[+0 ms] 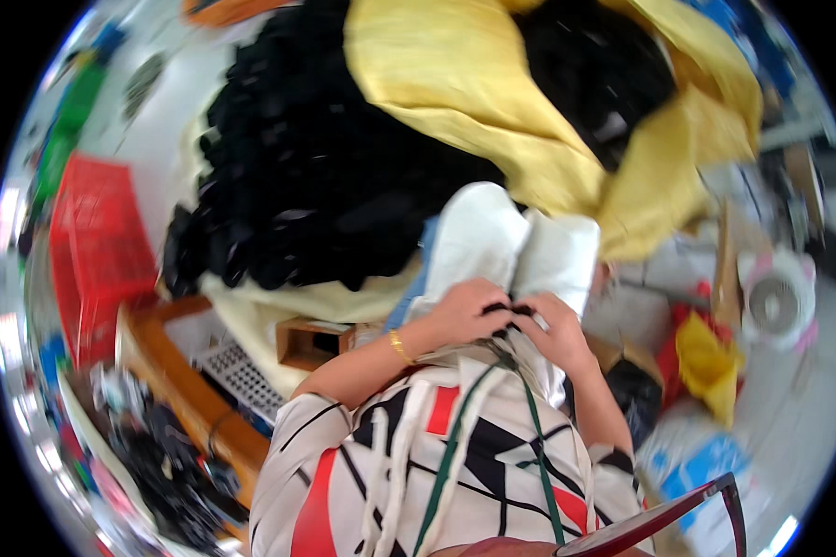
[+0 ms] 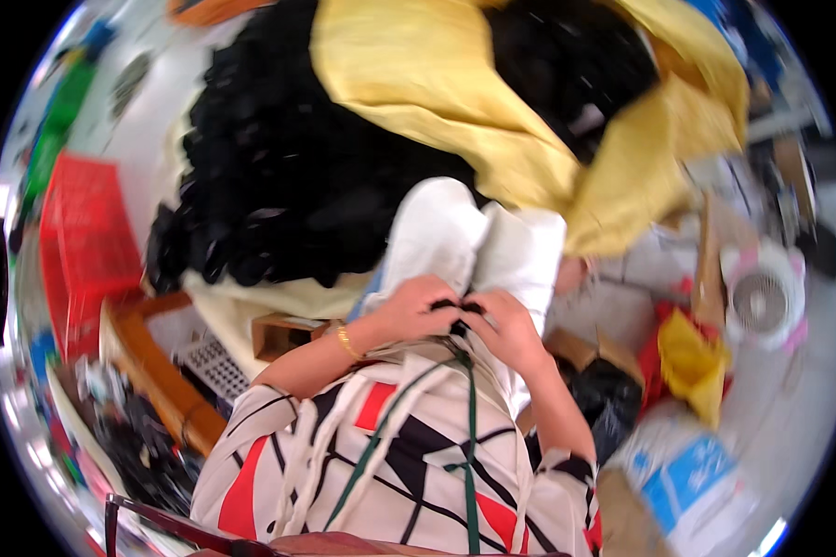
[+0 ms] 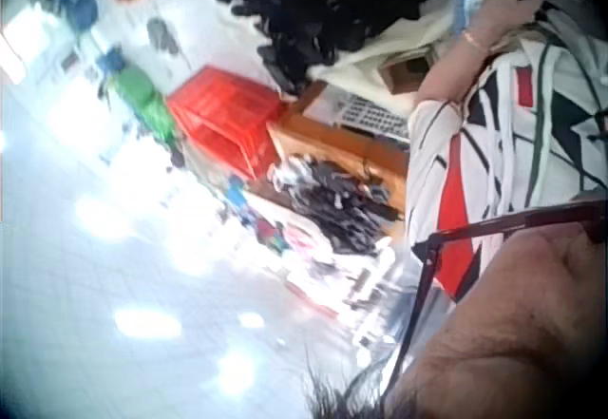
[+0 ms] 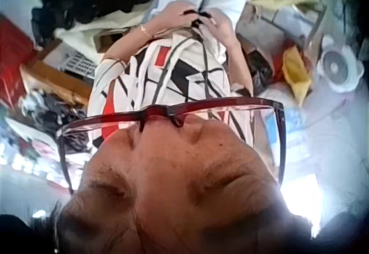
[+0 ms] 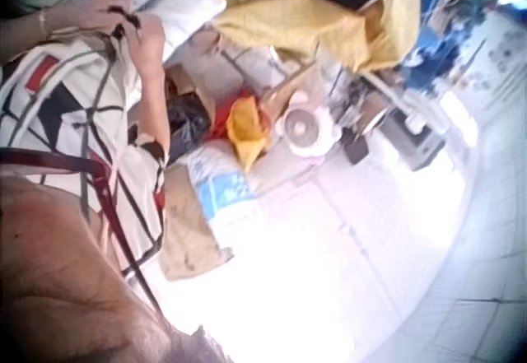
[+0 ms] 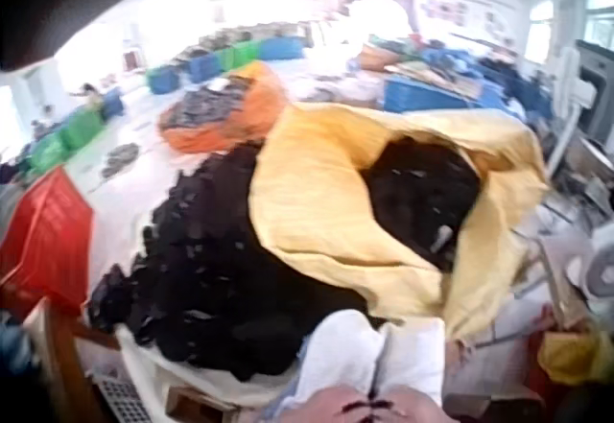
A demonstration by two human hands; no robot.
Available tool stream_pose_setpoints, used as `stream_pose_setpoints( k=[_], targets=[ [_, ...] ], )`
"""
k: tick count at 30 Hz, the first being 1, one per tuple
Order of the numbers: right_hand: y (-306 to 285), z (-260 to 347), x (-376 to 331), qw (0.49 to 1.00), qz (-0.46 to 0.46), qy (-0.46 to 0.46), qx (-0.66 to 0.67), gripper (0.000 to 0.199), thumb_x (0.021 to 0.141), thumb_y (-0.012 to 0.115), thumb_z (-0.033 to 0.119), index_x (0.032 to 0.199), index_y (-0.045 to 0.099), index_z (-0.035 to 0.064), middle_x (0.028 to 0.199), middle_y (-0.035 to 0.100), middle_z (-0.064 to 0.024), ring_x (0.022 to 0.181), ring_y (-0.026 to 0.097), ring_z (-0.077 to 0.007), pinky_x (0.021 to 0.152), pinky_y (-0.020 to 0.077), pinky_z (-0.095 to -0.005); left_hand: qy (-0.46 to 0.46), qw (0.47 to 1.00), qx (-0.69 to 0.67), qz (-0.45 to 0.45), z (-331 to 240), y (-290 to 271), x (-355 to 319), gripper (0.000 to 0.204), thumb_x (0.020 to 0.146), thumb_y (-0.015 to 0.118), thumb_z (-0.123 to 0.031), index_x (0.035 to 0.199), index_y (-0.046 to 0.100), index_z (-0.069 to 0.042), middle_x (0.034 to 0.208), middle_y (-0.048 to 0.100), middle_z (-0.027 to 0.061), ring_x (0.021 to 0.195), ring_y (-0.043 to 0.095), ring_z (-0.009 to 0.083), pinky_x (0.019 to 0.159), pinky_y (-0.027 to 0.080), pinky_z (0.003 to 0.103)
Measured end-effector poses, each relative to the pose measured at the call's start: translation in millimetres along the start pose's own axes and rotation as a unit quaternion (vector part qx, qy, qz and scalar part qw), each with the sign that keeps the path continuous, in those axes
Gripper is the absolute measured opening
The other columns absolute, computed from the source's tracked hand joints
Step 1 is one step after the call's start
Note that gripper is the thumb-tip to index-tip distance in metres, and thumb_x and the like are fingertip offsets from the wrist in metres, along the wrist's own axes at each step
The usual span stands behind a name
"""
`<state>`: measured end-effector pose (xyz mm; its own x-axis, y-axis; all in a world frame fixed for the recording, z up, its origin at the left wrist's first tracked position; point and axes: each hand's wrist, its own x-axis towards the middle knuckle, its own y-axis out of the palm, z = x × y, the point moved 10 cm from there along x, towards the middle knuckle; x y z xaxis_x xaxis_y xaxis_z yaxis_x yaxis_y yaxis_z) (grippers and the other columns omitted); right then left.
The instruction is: The person sits in a factory setting and sews black gloves by hand using a needle and thread. They pick up gloves from a pile, stitch the seams, and place the finished items into a yellow sack.
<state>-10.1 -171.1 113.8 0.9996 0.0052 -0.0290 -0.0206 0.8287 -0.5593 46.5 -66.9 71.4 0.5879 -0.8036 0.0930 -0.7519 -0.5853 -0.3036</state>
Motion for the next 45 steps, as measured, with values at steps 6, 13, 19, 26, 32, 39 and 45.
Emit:
stream_pose_setpoints(
  k=[6,13,19,26,32,39,45],
  targets=[
    [-46.3,-48.6,-9.0,0.992,-0.105,0.071,-0.01,0.018,0.078,0.073,0.005,0.094,0.064,0.0035,0.078,0.058,-0.0126,0.071,0.059,-0.0289,0.063,0.0475,-0.0362,-0.107,0.991,-0.075,0.01,57.5,-53.8,63.6,0.014,0.089,0.066,-0.01,0.1,0.068,-0.003,0.087,0.066,0.0022,0.08,0.06,0.0089,0.075,0.049,0.024],
    [-66.8,-132.2,-39.5,0.927,-0.336,0.162,0.036,0.021,0.087,0.068,0.014,0.102,0.061,0.0006,0.087,0.059,-0.0122,0.07,0.054,-0.0197,0.064,0.0437,-0.0299,-0.243,0.969,-0.016,0.031,268.9,-72.2,150.7,0.018,0.097,0.059,-0.015,0.101,0.067,0.0,0.091,0.066,0.0025,0.083,0.06,0.0098,0.076,0.05,0.025],
    [-74.3,-162.5,-32.2,0.898,-0.401,0.178,0.023,0.028,0.09,0.067,0.027,0.098,0.056,0.0015,0.078,0.059,-0.0112,0.065,0.054,-0.021,0.059,0.0434,-0.0336,-0.13,0.904,0.187,0.362,375.3,56.4,160.9,0.017,0.084,0.063,-0.017,0.097,0.07,-0.009,0.097,0.067,0.0119,0.097,0.062,0.0312,0.085,0.051,0.042],
    [-80.1,-175.9,-17.9,0.918,-0.364,0.159,0.014,0.024,0.089,0.065,0.024,0.095,0.054,0.004,0.075,0.057,-0.0056,0.059,0.051,-0.0159,0.057,0.0415,-0.0302,0.319,0.737,0.387,0.453,392.1,148.9,147.0,0.025,0.086,0.057,-0.019,0.107,0.069,-0.012,0.117,0.065,0.0029,0.117,0.056,0.0256,0.107,0.038,0.046],
    [-77.2,-170.4,-4.1,0.932,-0.324,0.164,0.0,0.028,0.093,0.062,0.03,0.094,0.051,0.0038,0.075,0.055,-0.0091,0.063,0.046,-0.0173,0.059,0.0358,-0.0329,0.308,0.667,0.399,0.549,417.8,164.1,128.7,0.012,0.079,0.059,-0.02,0.078,0.07,-0.017,0.089,0.065,-0.0002,0.1,0.058,0.0201,0.099,0.041,0.04],
    [-70.2,-154.3,-35.4,0.916,-0.344,0.206,-0.021,0.022,0.095,0.058,0.02,0.105,0.055,0.0007,0.092,0.051,-0.0085,0.079,0.05,-0.0169,0.07,0.0417,-0.0297,0.19,0.869,0.272,0.367,288.2,77.4,200.8,0.013,0.068,0.07,-0.02,0.075,0.063,-0.011,0.084,0.061,0.0073,0.091,0.059,0.029,0.079,0.05,0.041],
    [-41.9,-159.0,-34.7,0.864,-0.39,0.289,0.136,0.021,0.1,0.053,0.014,0.112,0.056,-0.0026,0.104,0.058,-0.0107,0.091,0.055,-0.0185,0.083,0.0458,-0.0309,0.037,0.955,0.289,-0.052,160.2,-96.6,225.5,0.045,0.074,0.07,-0.049,0.061,0.06,-0.006,0.064,0.059,0.0158,0.064,0.061,0.0374,0.056,0.047,0.048]
  ],
)
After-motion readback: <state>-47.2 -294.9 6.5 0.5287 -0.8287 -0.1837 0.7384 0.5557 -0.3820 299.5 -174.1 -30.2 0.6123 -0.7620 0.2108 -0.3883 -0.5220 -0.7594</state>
